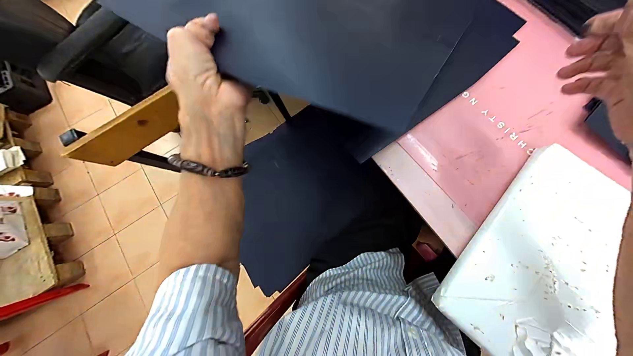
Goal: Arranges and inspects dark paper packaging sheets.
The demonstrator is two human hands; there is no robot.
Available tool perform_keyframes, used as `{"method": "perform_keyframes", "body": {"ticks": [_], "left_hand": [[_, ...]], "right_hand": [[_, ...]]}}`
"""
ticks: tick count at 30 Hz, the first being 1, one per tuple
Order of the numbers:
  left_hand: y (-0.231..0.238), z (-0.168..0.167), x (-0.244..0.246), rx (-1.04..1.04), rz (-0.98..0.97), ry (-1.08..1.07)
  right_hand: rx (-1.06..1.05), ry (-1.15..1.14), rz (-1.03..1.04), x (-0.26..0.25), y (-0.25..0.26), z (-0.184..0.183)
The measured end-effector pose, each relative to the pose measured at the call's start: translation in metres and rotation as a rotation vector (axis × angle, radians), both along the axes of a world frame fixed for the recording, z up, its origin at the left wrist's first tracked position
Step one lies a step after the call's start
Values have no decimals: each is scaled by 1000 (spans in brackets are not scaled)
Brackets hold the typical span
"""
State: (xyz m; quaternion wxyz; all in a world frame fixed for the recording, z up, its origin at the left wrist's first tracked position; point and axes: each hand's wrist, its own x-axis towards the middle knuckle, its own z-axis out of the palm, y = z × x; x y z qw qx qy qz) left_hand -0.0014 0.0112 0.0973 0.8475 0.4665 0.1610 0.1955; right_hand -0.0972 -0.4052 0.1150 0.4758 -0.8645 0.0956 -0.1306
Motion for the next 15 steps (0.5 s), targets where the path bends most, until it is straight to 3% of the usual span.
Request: {"method": "perform_keyframes", "body": {"ticks": [6, 11, 15], "left_hand": [[-72, -13, -40, -54, -200, -109], [-129, -48, -98, 34, -454, -220], [-133, -64, -113, 241, -719, -299]], "right_hand": [[676, 246, 245, -58, 80, -37], [896, 52, 107, -64, 88, -57], [877, -6, -43, -50, 97, -49]]}}
